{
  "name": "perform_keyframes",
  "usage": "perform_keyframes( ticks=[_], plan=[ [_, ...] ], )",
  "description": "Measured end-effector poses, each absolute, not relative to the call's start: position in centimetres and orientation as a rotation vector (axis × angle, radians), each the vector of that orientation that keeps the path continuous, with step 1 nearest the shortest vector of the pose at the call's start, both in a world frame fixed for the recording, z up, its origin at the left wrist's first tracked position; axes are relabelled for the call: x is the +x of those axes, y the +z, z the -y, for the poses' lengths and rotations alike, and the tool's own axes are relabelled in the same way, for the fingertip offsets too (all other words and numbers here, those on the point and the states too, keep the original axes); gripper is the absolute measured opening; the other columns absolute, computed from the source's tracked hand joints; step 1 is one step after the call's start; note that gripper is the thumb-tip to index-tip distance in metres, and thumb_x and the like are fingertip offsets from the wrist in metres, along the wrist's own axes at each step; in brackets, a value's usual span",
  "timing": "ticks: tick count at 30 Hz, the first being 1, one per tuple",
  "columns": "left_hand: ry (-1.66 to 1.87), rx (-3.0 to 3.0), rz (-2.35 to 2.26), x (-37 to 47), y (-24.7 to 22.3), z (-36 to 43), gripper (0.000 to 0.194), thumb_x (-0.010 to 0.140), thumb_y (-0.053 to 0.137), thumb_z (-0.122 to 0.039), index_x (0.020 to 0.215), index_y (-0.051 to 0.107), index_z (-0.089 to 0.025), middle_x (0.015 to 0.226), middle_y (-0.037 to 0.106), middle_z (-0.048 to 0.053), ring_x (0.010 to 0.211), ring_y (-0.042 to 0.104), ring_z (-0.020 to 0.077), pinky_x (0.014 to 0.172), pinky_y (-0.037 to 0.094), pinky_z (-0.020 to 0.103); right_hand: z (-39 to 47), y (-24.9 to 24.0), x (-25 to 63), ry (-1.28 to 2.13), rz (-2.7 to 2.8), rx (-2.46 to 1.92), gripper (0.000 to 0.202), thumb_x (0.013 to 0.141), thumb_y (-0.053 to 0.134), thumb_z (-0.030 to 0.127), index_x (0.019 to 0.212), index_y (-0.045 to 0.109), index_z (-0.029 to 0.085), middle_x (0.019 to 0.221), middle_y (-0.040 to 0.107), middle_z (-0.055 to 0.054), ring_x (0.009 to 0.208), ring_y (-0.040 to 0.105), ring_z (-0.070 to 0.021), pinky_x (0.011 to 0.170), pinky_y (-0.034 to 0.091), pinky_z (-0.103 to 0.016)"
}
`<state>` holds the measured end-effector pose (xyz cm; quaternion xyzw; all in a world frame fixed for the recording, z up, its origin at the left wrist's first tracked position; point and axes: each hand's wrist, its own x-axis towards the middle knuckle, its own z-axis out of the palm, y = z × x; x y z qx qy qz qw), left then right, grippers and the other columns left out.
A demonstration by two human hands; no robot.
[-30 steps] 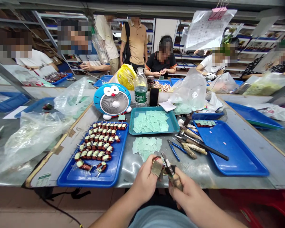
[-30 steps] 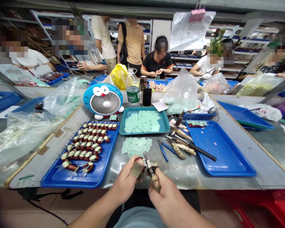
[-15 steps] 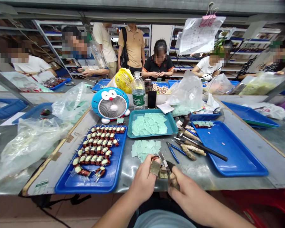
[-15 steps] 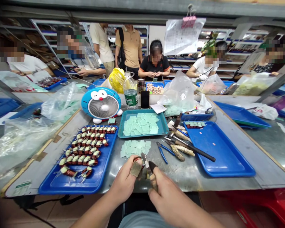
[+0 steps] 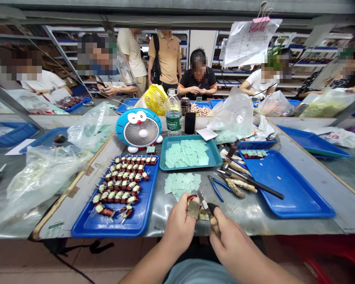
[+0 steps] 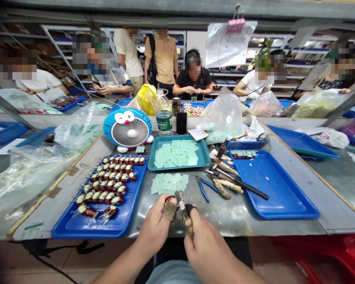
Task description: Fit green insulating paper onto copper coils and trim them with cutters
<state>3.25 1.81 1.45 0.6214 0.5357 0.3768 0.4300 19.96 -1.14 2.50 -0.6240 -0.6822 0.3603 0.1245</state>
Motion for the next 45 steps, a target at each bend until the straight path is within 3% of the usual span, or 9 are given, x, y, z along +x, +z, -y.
perform_keyframes(
  ticks=[3,6,9,13,19,31,36,42,45],
  plan=[
    [1.005,1.506,-1.448,3.7,1.4,-1.8,0.041,0.106,0.036,-0.055,0.092,0.052,-0.02,0.081,0.062,0.002,0.076,0.057,0.0197,0.069,0.038,0.031,0.7,0.9,19.7,0.826,1.921,-1.825,0.016,0.087,0.045,0.013,0.098,0.057,0.011,0.102,0.057,-0.006,0.092,0.045,-0.009,0.081,0.028,-0.017],
    [1.047,1.447,-1.369,3.6,1.4,-2.1,0.042,0.105,0.036,-0.056,0.105,0.057,-0.02,0.086,0.065,0.003,0.075,0.058,0.0188,0.07,0.042,0.031,0.3,0.4,20.2,0.835,1.904,-1.79,0.022,0.095,0.046,0.03,0.097,0.056,0.01,0.104,0.057,-0.007,0.094,0.046,-0.0092,0.082,0.033,-0.016],
    [1.16,1.277,-1.239,2.9,1.4,-2.5,0.046,0.104,0.041,-0.057,0.129,0.057,-0.021,0.098,0.069,0.006,0.082,0.063,0.0187,0.078,0.049,0.031,0.6,0.9,21.9,1.149,1.714,-1.719,0.048,0.098,0.043,0.057,0.112,0.053,0.013,0.103,0.058,-0.005,0.091,0.051,-0.0061,0.082,0.041,-0.012],
    [1.239,1.151,-1.074,2.4,1.0,-2.5,0.049,0.096,0.064,-0.047,0.138,0.056,-0.022,0.121,0.068,0.01,0.11,0.065,0.0226,0.1,0.049,0.034,1.9,1.3,23.7,1.749,1.391,-1.569,0.074,0.09,0.05,0.073,0.134,0.043,0.015,0.115,0.057,-0.007,0.099,0.056,-0.0079,0.088,0.049,-0.014],
    [1.242,1.424,-1.127,3.0,0.0,-1.2,0.037,0.094,0.068,-0.032,0.13,0.062,-0.024,0.132,0.061,0.012,0.119,0.064,0.0259,0.104,0.051,0.041,2.4,2.8,23.0,1.6,1.608,-1.627,0.065,0.095,0.048,0.068,0.134,0.045,0.017,0.126,0.053,-0.006,0.127,0.048,-0.0115,0.118,0.039,-0.021],
    [1.251,1.765,-1.238,2.6,0.0,-1.0,0.03,0.093,0.065,-0.019,0.122,0.063,-0.026,0.122,0.063,0.01,0.115,0.063,0.0245,0.099,0.052,0.041,2.4,2.6,23.3,1.582,1.647,-1.673,0.074,0.095,0.046,0.069,0.147,0.039,0.018,0.149,0.04,-0.01,0.138,0.044,-0.0155,0.123,0.037,-0.024],
    [1.152,1.952,-1.072,2.8,-0.2,-0.8,0.039,0.091,0.059,-0.007,0.122,0.064,-0.03,0.12,0.061,0.007,0.114,0.063,0.0211,0.098,0.051,0.035,2.2,2.7,23.4,1.577,1.709,-1.639,0.066,0.096,0.045,0.067,0.14,0.043,0.018,0.141,0.047,-0.007,0.131,0.049,-0.0123,0.118,0.042,-0.02],
    [0.939,1.494,-1.121,3.3,0.9,0.0,0.047,0.097,0.064,-0.037,0.138,0.045,-0.026,0.118,0.066,0.008,0.105,0.065,0.0216,0.093,0.051,0.035,2.2,2.2,23.1,1.44,1.719,-1.71,0.058,0.096,0.045,0.065,0.117,0.051,0.011,0.117,0.059,-0.008,0.11,0.057,-0.0103,0.099,0.048,-0.016],
    [0.749,1.455,-1.149,3.7,2.0,-0.1,0.036,0.106,0.038,-0.05,0.113,0.057,-0.021,0.092,0.068,0.005,0.081,0.064,0.0192,0.077,0.049,0.032,2.3,1.9,23.0,1.44,1.749,-1.687,0.055,0.098,0.041,0.062,0.12,0.05,0.012,0.119,0.058,-0.008,0.111,0.057,-0.01,0.096,0.048,-0.014]
  ],
)
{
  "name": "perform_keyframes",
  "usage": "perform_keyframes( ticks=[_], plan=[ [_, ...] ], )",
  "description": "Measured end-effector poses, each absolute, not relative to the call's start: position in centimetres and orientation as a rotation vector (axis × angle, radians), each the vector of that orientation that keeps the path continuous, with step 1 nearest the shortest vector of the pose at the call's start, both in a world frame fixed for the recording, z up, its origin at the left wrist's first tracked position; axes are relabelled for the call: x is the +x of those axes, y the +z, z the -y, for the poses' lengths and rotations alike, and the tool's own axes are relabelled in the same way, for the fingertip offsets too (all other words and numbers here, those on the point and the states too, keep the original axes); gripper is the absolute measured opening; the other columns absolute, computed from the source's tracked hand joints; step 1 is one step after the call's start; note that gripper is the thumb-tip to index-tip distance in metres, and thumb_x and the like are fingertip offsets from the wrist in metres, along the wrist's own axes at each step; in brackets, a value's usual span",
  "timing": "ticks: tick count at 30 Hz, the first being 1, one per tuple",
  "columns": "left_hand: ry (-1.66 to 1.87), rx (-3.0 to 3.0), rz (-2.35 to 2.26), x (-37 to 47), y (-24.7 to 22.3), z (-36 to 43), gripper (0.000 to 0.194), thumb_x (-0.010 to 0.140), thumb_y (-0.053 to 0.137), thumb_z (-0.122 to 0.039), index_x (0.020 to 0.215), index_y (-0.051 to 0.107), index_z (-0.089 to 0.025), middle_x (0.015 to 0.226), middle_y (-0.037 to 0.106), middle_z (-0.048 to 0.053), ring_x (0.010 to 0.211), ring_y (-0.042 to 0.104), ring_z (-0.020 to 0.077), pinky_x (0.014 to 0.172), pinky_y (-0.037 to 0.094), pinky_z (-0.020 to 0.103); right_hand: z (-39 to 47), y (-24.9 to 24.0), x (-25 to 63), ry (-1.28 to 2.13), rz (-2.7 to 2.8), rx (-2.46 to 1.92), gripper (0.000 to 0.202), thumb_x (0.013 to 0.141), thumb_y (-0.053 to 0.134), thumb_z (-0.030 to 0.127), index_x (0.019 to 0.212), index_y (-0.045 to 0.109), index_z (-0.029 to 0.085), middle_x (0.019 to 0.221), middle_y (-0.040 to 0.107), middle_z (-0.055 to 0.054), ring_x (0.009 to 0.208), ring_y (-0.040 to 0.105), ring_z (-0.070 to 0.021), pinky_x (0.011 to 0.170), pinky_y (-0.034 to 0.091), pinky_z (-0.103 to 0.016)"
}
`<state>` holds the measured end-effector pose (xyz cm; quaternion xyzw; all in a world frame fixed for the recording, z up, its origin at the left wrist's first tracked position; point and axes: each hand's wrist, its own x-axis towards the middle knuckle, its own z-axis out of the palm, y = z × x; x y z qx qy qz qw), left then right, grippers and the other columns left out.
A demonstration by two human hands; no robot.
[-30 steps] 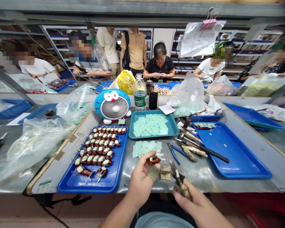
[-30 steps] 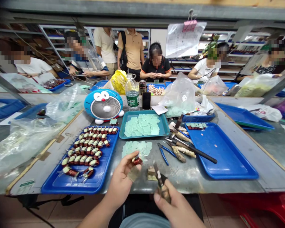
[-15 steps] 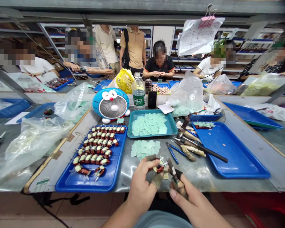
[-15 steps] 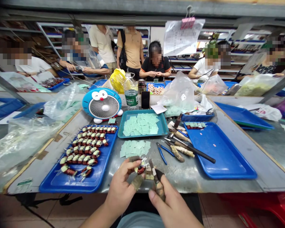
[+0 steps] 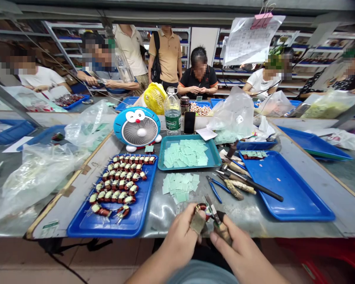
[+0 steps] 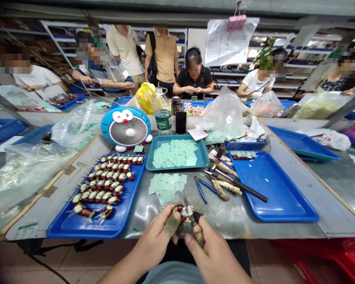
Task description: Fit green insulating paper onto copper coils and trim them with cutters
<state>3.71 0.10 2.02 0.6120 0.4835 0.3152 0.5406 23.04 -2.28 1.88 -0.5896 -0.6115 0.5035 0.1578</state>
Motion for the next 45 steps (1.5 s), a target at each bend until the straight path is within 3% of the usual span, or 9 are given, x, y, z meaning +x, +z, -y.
perform_keyframes(
  ticks=[5,9,15,19,22,27,31,37,45],
  plan=[
    [0.728,1.716,-1.201,4.0,3.7,-0.7,0.032,0.108,0.031,-0.046,0.104,0.052,-0.022,0.098,0.067,0.007,0.091,0.061,0.0234,0.079,0.042,0.034,2.2,2.9,23.0,1.424,1.902,-1.642,0.043,0.1,0.04,0.05,0.123,0.048,0.015,0.121,0.056,-0.006,0.106,0.055,-0.0071,0.097,0.045,-0.014],
    [0.64,1.845,-1.224,3.7,4.8,-1.1,0.032,0.107,0.031,-0.048,0.094,0.046,-0.023,0.086,0.064,0.005,0.076,0.058,0.0224,0.068,0.035,0.034,2.1,3.5,22.8,1.455,1.913,-1.64,0.039,0.099,0.042,0.047,0.118,0.047,0.014,0.113,0.058,-0.005,0.1,0.053,-0.006,0.097,0.044,-0.014],
    [0.745,1.643,-1.18,3.6,5.3,-0.8,0.039,0.107,0.03,-0.053,0.093,0.049,-0.022,0.082,0.064,0.003,0.074,0.058,0.0196,0.066,0.039,0.03,2.0,3.7,22.1,1.381,1.844,-1.54,0.033,0.095,0.045,0.041,0.111,0.046,0.012,0.1,0.057,-0.004,0.092,0.051,-0.0045,0.088,0.045,-0.011],
    [0.805,1.475,-1.126,3.5,4.8,-0.7,0.04,0.105,0.036,-0.055,0.09,0.051,-0.022,0.071,0.058,0.0,0.065,0.054,0.0163,0.062,0.04,0.028,2.2,5.5,21.9,1.727,1.611,-1.404,0.027,0.084,0.048,0.036,0.093,0.041,0.011,0.077,0.045,0.0,0.069,0.044,-0.0011,0.066,0.045,-0.009],
    [0.833,1.425,-1.098,3.5,4.4,-1.0,0.041,0.105,0.039,-0.054,0.087,0.053,-0.021,0.07,0.058,-0.001,0.063,0.052,0.0146,0.06,0.04,0.026,2.3,6.2,21.8,1.988,1.397,-1.369,0.034,0.078,0.049,0.041,0.093,0.039,0.013,0.073,0.04,0.002,0.058,0.039,-0.0004,0.054,0.041,-0.012],
    [0.852,1.494,-1.165,3.3,4.1,-1.4,0.039,0.105,0.041,-0.053,0.086,0.051,-0.021,0.069,0.056,-0.001,0.062,0.051,0.0141,0.058,0.038,0.026,1.8,5.9,21.4,1.594,1.59,-1.577,0.039,0.09,0.049,0.043,0.114,0.047,0.013,0.094,0.056,-0.002,0.082,0.051,-0.0021,0.078,0.047,-0.009],
    [0.869,1.545,-1.201,3.4,3.6,-1.6,0.037,0.105,0.04,-0.053,0.088,0.049,-0.021,0.072,0.055,-0.002,0.065,0.051,0.0142,0.062,0.039,0.027,1.4,6.1,21.1,1.658,1.706,-1.513,0.041,0.092,0.05,0.032,0.129,0.043,0.016,0.125,0.055,-0.004,0.112,0.054,-0.0055,0.104,0.045,-0.013],
    [0.874,1.563,-1.223,3.6,3.2,-1.7,0.038,0.106,0.037,-0.052,0.09,0.05,-0.021,0.075,0.056,-0.001,0.071,0.054,0.0157,0.066,0.039,0.028,1.7,5.3,21.1,1.407,1.842,-1.603,0.025,0.094,0.043,0.025,0.113,0.05,0.01,0.101,0.06,-0.005,0.088,0.048,-0.0031,0.083,0.041,-0.01],
    [0.953,1.665,-1.211,3.1,3.9,-2.1,0.035,0.106,0.041,-0.047,0.087,0.052,-0.02,0.075,0.058,-0.001,0.07,0.053,0.015,0.067,0.036,0.028,1.6,4.3,20.9,1.253,1.883,-1.618,0.023,0.093,0.046,0.028,0.107,0.05,0.01,0.095,0.059,-0.003,0.08,0.048,-0.0025,0.074,0.038,-0.01]
  ],
)
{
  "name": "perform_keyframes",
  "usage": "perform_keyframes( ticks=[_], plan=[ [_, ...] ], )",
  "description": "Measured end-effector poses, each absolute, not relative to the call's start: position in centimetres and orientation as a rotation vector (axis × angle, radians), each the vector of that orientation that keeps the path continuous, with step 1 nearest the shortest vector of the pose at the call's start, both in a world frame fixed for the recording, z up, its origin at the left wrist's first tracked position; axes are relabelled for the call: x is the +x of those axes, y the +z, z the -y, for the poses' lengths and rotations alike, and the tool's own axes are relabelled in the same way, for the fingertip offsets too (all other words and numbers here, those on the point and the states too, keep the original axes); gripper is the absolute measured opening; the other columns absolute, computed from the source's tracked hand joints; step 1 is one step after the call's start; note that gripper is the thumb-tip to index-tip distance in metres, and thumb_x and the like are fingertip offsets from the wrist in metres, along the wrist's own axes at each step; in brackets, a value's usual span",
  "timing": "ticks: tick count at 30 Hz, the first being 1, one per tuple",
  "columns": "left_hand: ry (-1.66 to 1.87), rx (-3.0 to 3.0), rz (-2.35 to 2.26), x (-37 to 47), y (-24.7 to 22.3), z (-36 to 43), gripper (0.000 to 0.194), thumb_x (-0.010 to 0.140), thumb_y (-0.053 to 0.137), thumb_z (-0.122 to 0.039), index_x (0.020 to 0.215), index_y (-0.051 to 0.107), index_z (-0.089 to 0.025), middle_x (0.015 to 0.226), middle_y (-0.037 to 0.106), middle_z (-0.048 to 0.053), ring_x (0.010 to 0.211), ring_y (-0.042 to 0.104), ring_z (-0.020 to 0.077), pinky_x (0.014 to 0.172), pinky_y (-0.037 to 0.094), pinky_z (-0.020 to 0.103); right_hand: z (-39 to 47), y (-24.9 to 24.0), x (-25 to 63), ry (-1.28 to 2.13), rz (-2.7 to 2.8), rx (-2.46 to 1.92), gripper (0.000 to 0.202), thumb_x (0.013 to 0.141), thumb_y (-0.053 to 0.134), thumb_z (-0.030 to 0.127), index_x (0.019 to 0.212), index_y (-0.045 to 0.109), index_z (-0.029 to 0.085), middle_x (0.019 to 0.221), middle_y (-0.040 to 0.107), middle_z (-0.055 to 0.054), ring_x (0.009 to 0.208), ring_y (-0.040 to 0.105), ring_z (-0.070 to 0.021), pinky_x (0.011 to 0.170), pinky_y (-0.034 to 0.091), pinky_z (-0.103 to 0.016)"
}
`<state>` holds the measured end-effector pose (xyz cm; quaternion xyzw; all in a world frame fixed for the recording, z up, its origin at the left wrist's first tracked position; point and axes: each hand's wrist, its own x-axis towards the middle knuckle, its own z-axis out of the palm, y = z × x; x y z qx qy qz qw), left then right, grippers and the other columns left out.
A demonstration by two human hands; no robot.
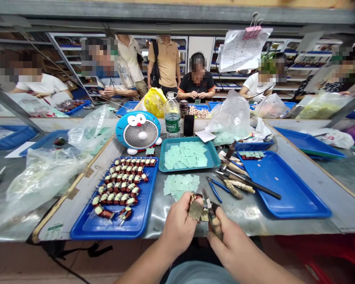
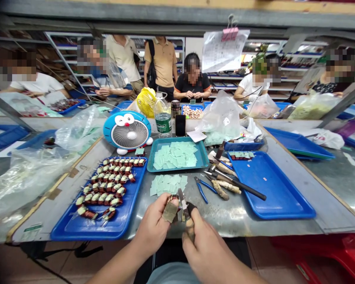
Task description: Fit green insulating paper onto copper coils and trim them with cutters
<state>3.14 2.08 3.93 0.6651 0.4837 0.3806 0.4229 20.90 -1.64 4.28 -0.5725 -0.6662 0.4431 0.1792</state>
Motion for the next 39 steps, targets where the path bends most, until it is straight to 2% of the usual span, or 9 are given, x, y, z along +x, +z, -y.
perform_keyframes(
  ticks=[4,8,15,19,23,28,32,35,39],
  plan=[
    [0.99,1.647,-1.245,3.6,3.6,-1.7,0.036,0.105,0.043,-0.049,0.085,0.051,-0.02,0.072,0.057,-0.002,0.067,0.051,0.0149,0.064,0.034,0.028,1.8,2.9,20.6,1.099,1.963,-1.762,0.02,0.094,0.042,0.027,0.105,0.05,0.012,0.09,0.059,-0.002,0.076,0.048,-0.0035,0.069,0.034,-0.011],
    [1.061,1.586,-1.351,4.4,2.9,-1.6,0.038,0.104,0.043,-0.051,0.083,0.049,-0.02,0.071,0.055,-0.001,0.066,0.051,0.0153,0.062,0.033,0.028,1.6,1.4,20.1,0.62,1.992,-1.78,0.017,0.096,0.042,0.027,0.095,0.051,0.012,0.081,0.056,-0.002,0.07,0.047,-0.0055,0.066,0.029,-0.015],
    [1.088,1.526,-1.306,4.6,2.5,-2.0,0.034,0.105,0.042,-0.05,0.097,0.056,-0.02,0.076,0.063,0.002,0.069,0.058,0.0171,0.066,0.04,0.028,1.1,-0.3,22.7,0.265,1.947,-1.73,0.038,0.102,0.042,0.049,0.099,0.053,0.013,0.099,0.058,-0.007,0.091,0.053,-0.0097,0.075,0.038,-0.016],
    [1.149,1.361,-1.252,4.6,2.3,-2.1,0.034,0.104,0.045,-0.05,0.111,0.058,-0.019,0.083,0.068,0.003,0.067,0.064,0.0163,0.066,0.048,0.028,1.5,-0.8,24.0,0.572,1.884,-1.862,0.05,0.101,0.037,0.06,0.096,0.05,0.012,0.099,0.058,-0.005,0.087,0.054,-0.0067,0.074,0.043,-0.016],
    [1.186,1.195,-1.116,4.5,1.6,-2.0,0.034,0.103,0.05,-0.05,0.12,0.053,-0.02,0.103,0.071,0.007,0.08,0.071,0.0173,0.077,0.055,0.031,2.4,-0.6,23.7,0.897,1.853,-1.864,0.054,0.101,0.034,0.065,0.098,0.049,0.013,0.095,0.058,-0.003,0.084,0.055,-0.0031,0.075,0.046,-0.013],
    [1.339,1.06,-0.86,4.5,0.7,-1.3,0.029,0.097,0.066,-0.037,0.118,0.051,-0.022,0.119,0.066,0.009,0.11,0.068,0.0216,0.094,0.054,0.035,3.3,-0.8,23.1,0.55,1.995,-1.721,0.047,0.101,0.041,0.055,0.089,0.051,0.011,0.087,0.056,-0.003,0.073,0.051,-0.0014,0.065,0.043,-0.011],
    [1.393,1.029,-0.781,4.6,0.2,-0.8,0.028,0.092,0.073,-0.027,0.108,0.051,-0.022,0.123,0.065,0.008,0.111,0.066,0.0199,0.097,0.051,0.034,3.2,-0.6,22.6,0.187,2.083,-1.546,0.03,0.103,0.045,0.04,0.092,0.053,0.013,0.087,0.054,-0.002,0.076,0.052,-0.0025,0.067,0.044,-0.011],
    [1.384,1.071,-0.819,4.3,-0.1,-0.4,0.029,0.091,0.075,-0.026,0.109,0.052,-0.023,0.119,0.066,0.007,0.108,0.066,0.0189,0.097,0.05,0.034,2.9,-0.3,22.9,0.01,2.144,-1.484,0.021,0.103,0.045,0.033,0.104,0.056,0.016,0.09,0.054,-0.003,0.082,0.053,-0.0049,0.072,0.046,-0.014],
    [1.231,1.107,-0.747,3.4,0.2,-0.1,0.036,0.092,0.074,-0.03,0.119,0.051,-0.023,0.117,0.064,0.01,0.103,0.066,0.0205,0.092,0.052,0.035,2.6,0.1,24.1,-0.15,2.217,-1.468,0.036,0.103,0.041,0.034,0.134,0.052,0.02,0.102,0.056,-0.005,0.087,0.051,-0.0078,0.073,0.045,-0.018]
  ],
)
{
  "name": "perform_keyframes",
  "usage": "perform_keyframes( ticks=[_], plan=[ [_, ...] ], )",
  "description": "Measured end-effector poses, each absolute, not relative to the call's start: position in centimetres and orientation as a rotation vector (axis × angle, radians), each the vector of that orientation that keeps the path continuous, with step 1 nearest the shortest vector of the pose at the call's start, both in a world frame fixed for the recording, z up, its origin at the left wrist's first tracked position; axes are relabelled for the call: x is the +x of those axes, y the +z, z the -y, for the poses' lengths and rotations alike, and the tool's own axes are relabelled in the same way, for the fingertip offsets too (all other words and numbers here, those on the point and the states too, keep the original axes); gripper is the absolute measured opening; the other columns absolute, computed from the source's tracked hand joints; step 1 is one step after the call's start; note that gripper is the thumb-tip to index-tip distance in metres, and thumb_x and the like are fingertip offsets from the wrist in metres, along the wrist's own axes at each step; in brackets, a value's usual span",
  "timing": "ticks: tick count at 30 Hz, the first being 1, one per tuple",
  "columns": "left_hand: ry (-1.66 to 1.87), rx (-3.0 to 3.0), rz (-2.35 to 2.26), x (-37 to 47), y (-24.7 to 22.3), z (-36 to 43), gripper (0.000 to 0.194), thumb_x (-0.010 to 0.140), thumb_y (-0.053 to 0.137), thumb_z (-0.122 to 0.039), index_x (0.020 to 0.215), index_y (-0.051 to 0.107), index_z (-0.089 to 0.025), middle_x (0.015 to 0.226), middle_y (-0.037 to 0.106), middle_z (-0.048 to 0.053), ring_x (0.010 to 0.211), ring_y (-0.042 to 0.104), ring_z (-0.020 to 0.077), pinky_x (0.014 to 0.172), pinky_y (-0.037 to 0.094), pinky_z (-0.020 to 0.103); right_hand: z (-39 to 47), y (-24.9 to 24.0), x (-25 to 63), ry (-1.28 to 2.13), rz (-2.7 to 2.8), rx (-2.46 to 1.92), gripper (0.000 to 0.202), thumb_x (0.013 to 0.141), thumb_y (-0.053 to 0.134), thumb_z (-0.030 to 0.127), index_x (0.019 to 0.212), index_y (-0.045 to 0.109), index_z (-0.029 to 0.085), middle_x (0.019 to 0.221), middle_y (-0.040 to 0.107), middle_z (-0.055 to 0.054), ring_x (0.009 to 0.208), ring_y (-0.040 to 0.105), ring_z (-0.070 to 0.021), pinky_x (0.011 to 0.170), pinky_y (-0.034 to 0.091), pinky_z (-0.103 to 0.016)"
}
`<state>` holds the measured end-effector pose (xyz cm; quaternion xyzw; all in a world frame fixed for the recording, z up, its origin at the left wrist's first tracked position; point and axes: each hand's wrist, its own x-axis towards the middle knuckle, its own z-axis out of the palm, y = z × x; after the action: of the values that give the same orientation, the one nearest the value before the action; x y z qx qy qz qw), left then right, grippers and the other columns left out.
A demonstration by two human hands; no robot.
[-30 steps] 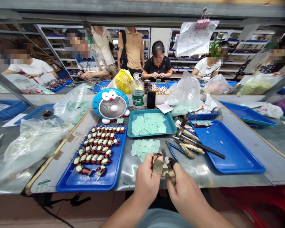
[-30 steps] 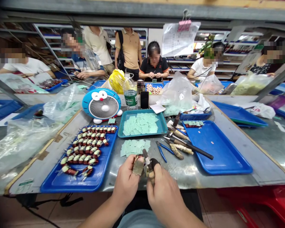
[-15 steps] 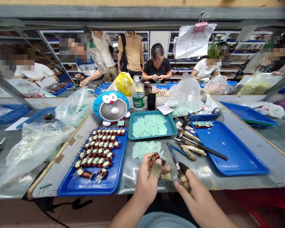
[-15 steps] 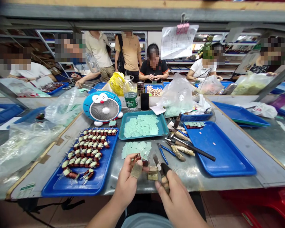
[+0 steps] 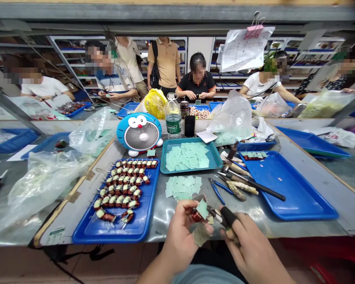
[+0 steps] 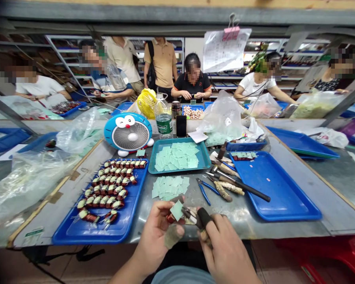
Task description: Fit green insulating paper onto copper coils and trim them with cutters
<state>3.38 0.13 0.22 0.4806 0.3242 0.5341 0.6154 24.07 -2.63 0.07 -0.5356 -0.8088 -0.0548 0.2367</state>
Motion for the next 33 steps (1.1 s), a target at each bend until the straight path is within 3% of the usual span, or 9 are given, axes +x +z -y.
perform_keyframes(
  ticks=[2,7,12,17,20,28,31,33],
  plan=[
    [1.15,1.069,-0.664,3.0,0.7,-0.1,0.034,0.095,0.069,-0.033,0.123,0.05,-0.024,0.123,0.062,0.011,0.106,0.065,0.0216,0.091,0.052,0.035,2.6,0.3,24.8,-0.178,2.245,-1.461,0.041,0.103,0.04,0.034,0.14,0.05,0.02,0.108,0.056,-0.006,0.09,0.05,-0.0092,0.075,0.045,-0.019],
    [1.068,1.073,-0.612,2.9,1.7,0.0,0.057,0.09,0.076,-0.031,0.139,0.049,-0.027,0.134,0.056,0.014,0.117,0.062,0.0281,0.099,0.051,0.042,2.6,0.4,26.0,-0.081,2.317,-1.441,0.04,0.1,0.046,0.03,0.139,0.052,0.022,0.117,0.054,-0.007,0.1,0.05,-0.0112,0.084,0.047,-0.021],
    [1.095,1.254,-0.806,3.5,1.4,0.4,0.044,0.091,0.073,-0.033,0.132,0.057,-0.025,0.125,0.06,0.014,0.111,0.063,0.0273,0.099,0.05,0.041,2.0,-0.8,26.1,-0.123,2.248,-1.488,0.045,0.099,0.041,0.022,0.143,0.049,0.022,0.115,0.055,-0.01,0.1,0.05,-0.0135,0.085,0.047,-0.026],
    [1.163,1.319,-0.837,3.6,1.6,0.2,0.043,0.091,0.074,-0.029,0.13,0.057,-0.028,0.124,0.062,0.012,0.111,0.064,0.0265,0.098,0.051,0.038,1.6,-0.6,26.4,-0.009,2.273,-1.453,0.057,0.099,0.049,0.027,0.155,0.036,0.023,0.126,0.051,-0.009,0.111,0.05,-0.0114,0.091,0.05,-0.022],
    [1.178,1.376,-0.827,3.4,2.1,0.0,0.042,0.089,0.075,-0.027,0.128,0.059,-0.029,0.123,0.062,0.01,0.109,0.066,0.0256,0.097,0.053,0.037,1.9,-0.2,26.9,0.0,2.306,-1.376,0.056,0.099,0.05,0.028,0.153,0.037,0.023,0.131,0.049,-0.008,0.118,0.048,-0.0113,0.097,0.05,-0.022],
    [1.14,1.439,-0.812,3.3,3.1,-0.2,0.042,0.087,0.077,-0.027,0.126,0.063,-0.025,0.119,0.063,0.013,0.107,0.066,0.0281,0.094,0.054,0.041,1.5,0.4,26.9,-0.064,2.328,-1.216,0.041,0.096,0.045,0.016,0.137,0.052,0.017,0.112,0.056,-0.009,0.099,0.052,-0.009,0.083,0.047,-0.019],
    [1.123,1.295,-0.734,3.2,3.3,-0.5,0.046,0.088,0.077,-0.027,0.13,0.061,-0.024,0.128,0.062,0.015,0.117,0.063,0.0302,0.1,0.052,0.042,1.5,0.7,27.0,0.032,2.35,-1.244,0.045,0.098,0.048,0.022,0.143,0.048,0.019,0.117,0.055,-0.008,0.103,0.055,-0.0077,0.086,0.051,-0.016],
    [1.087,1.129,-0.626,3.1,3.1,-0.8,0.053,0.089,0.077,-0.032,0.137,0.054,-0.026,0.135,0.061,0.015,0.117,0.065,0.0285,0.094,0.054,0.037,1.7,0.6,27.4,0.072,2.319,-1.288,0.05,0.1,0.05,0.029,0.148,0.043,0.021,0.125,0.053,-0.008,0.113,0.055,-0.0072,0.093,0.053,-0.015]
  ],
)
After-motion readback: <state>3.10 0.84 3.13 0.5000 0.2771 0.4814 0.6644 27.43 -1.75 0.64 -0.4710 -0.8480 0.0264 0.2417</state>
